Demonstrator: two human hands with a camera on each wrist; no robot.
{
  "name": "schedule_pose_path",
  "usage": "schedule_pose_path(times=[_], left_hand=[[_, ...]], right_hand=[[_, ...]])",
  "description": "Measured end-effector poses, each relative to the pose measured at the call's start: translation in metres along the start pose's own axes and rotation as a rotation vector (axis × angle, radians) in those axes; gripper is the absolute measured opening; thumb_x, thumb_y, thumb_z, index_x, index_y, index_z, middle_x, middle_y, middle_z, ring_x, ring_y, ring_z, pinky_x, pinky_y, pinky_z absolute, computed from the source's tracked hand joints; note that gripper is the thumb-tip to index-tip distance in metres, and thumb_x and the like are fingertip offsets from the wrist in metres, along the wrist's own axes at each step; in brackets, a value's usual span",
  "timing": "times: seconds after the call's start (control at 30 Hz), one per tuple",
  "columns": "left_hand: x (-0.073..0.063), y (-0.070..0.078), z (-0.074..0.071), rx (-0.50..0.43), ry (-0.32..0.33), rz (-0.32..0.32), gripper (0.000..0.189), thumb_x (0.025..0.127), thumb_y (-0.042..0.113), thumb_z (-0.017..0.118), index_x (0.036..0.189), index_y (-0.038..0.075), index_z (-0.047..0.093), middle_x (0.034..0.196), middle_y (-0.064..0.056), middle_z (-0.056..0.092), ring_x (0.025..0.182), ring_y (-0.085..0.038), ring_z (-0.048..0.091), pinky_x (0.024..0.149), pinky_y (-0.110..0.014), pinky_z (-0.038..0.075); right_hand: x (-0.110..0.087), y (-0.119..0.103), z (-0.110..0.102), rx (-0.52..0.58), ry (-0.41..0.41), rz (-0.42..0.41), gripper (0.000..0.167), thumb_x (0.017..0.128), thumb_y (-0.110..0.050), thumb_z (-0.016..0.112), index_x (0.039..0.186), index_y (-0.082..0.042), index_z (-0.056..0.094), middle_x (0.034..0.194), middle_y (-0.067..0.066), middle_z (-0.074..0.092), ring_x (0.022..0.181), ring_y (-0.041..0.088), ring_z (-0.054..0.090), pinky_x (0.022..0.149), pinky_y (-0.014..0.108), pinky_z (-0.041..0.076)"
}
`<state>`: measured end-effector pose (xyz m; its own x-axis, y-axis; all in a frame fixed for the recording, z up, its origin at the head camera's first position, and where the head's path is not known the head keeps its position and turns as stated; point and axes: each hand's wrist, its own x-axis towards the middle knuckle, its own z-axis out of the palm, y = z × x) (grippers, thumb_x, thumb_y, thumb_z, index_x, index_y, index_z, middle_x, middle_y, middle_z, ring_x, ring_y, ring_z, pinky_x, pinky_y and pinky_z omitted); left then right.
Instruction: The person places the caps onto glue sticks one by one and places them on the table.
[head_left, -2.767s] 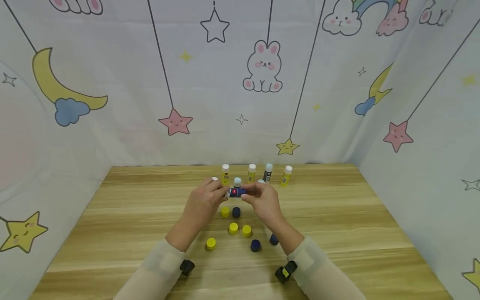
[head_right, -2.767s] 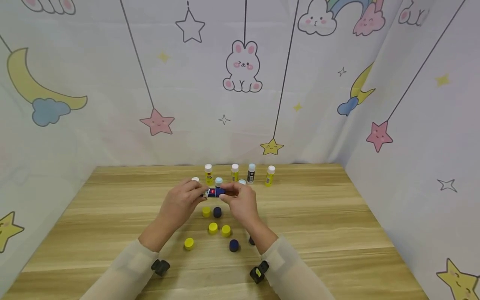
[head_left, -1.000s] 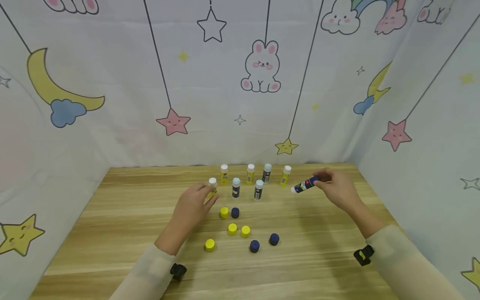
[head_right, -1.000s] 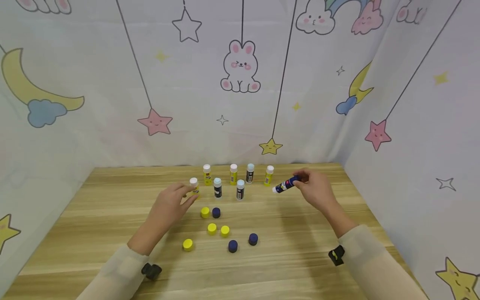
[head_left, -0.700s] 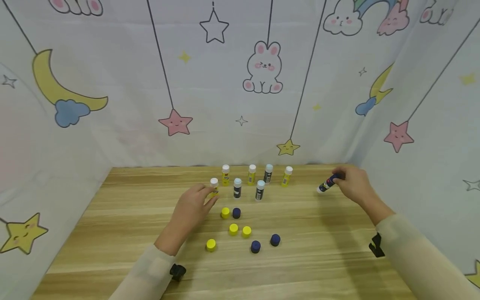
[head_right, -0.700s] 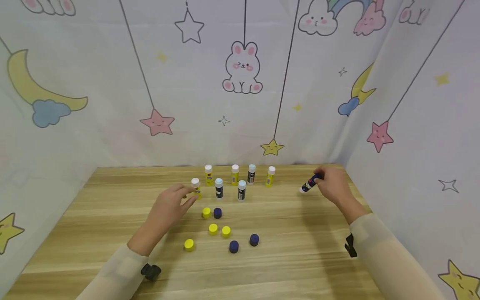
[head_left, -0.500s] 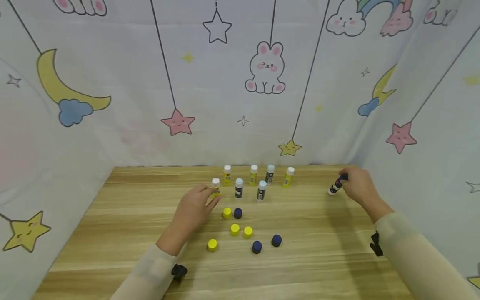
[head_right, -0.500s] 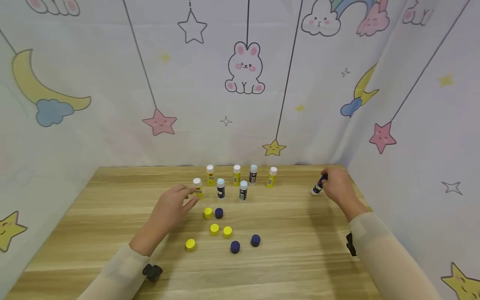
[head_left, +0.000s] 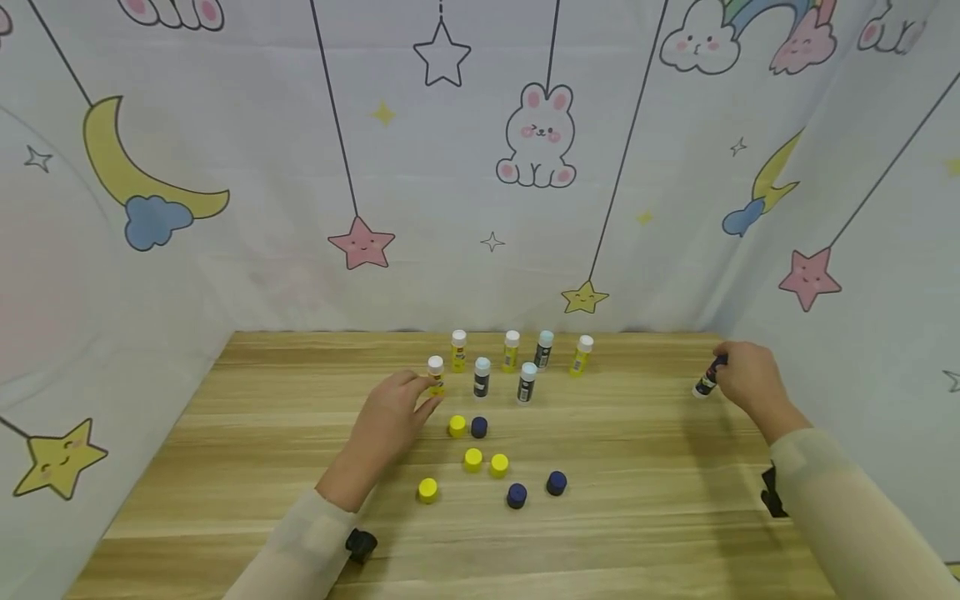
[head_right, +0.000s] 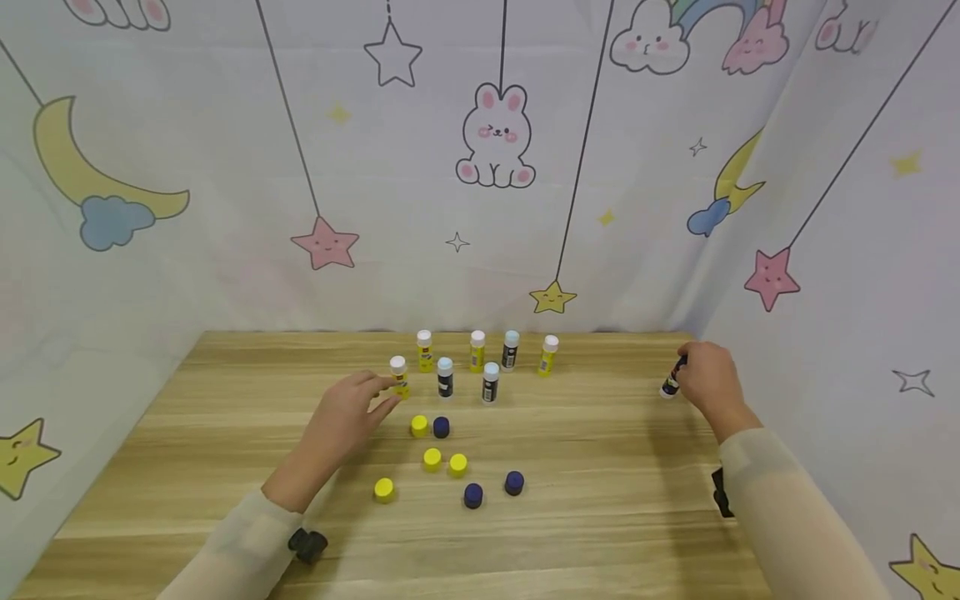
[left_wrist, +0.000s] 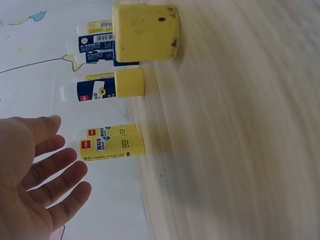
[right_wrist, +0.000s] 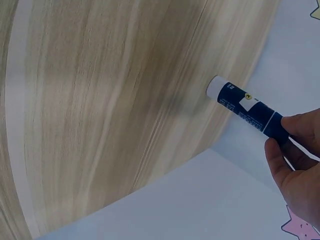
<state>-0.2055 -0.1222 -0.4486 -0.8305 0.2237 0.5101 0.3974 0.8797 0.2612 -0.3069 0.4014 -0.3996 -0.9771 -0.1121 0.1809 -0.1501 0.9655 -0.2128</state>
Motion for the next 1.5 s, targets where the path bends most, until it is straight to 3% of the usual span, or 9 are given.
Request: schedule_pose_path(times=[0.3,0.43,0.53,0.7,0.83,0.97,1.23,1.5], left_hand=[[-0.001,0.003,0.004,-0.037,-0.003,-0.043,0.025,0.091,0.024,0.079,0.11,0.008,0.076,0.1,-0.006,0.074,0.086,-0.021,0.069,0.076,-0.038,0.06],[0.0,0.006,0.005,-0.054,-0.033,-0.091,0.027,0.091,0.024,0.078,0.113,0.007,0.075,0.103,-0.007,0.074,0.089,-0.022,0.07,0.079,-0.04,0.06],[0.002,0.009,0.004,-0.083,-0.075,-0.135,0.03,0.093,0.026,0.077,0.116,0.007,0.073,0.108,-0.009,0.074,0.096,-0.024,0.07,0.084,-0.042,0.059],[0.006,0.016,0.005,-0.146,-0.158,-0.207,0.036,0.096,0.03,0.073,0.124,0.008,0.069,0.118,-0.01,0.073,0.108,-0.027,0.068,0.093,-0.046,0.056],[0.01,0.02,0.009,-0.186,-0.213,-0.247,0.041,0.097,0.031,0.071,0.131,0.008,0.066,0.124,-0.011,0.071,0.113,-0.029,0.067,0.096,-0.047,0.055],[0.014,0.023,0.014,-0.22,-0.24,-0.282,0.043,0.097,0.03,0.071,0.133,0.007,0.064,0.126,-0.013,0.07,0.115,-0.03,0.066,0.096,-0.048,0.055],[0.025,0.024,0.025,-0.309,-0.322,-0.387,0.049,0.098,0.034,0.07,0.138,0.008,0.06,0.135,-0.011,0.065,0.122,-0.03,0.062,0.101,-0.047,0.053],[0.037,0.025,0.038,-0.441,-0.373,-0.475,0.056,0.097,0.033,0.07,0.143,0.005,0.055,0.141,-0.012,0.061,0.125,-0.031,0.061,0.103,-0.048,0.051]], right_hand=[[-0.005,0.001,-0.001,-0.004,-0.006,-0.005,0.038,0.09,0.0,0.056,0.124,0.018,0.058,0.108,0.04,0.062,0.088,0.049,0.06,0.076,0.06,0.05],[-0.007,0.0,0.0,0.014,0.017,0.015,0.043,0.094,-0.006,0.058,0.13,0.017,0.053,0.113,0.043,0.057,0.098,0.055,0.058,0.083,0.065,0.048],[-0.01,-0.002,0.004,0.049,0.082,0.047,0.044,0.097,-0.011,0.058,0.132,0.016,0.052,0.117,0.042,0.054,0.106,0.057,0.053,0.088,0.067,0.046],[-0.017,-0.011,0.01,0.144,0.269,0.097,0.039,0.098,-0.013,0.057,0.129,0.011,0.057,0.118,0.036,0.053,0.109,0.052,0.05,0.09,0.065,0.043],[-0.024,-0.024,0.016,0.18,0.329,0.054,0.035,0.099,-0.012,0.056,0.126,0.009,0.06,0.113,0.031,0.054,0.102,0.046,0.051,0.083,0.061,0.044],[-0.03,-0.042,0.024,0.187,0.32,-0.007,0.031,0.098,-0.012,0.058,0.123,0.007,0.061,0.111,0.028,0.057,0.097,0.042,0.053,0.08,0.057,0.046],[-0.039,-0.084,0.04,0.22,0.22,-0.062,0.034,0.1,-0.017,0.062,0.128,0.002,0.061,0.124,0.026,0.058,0.109,0.044,0.057,0.084,0.059,0.05],[-0.043,-0.123,0.049,0.243,0.177,-0.122,0.036,0.099,-0.023,0.066,0.127,0.0,0.063,0.124,0.022,0.063,0.109,0.039,0.06,0.089,0.057,0.05]])
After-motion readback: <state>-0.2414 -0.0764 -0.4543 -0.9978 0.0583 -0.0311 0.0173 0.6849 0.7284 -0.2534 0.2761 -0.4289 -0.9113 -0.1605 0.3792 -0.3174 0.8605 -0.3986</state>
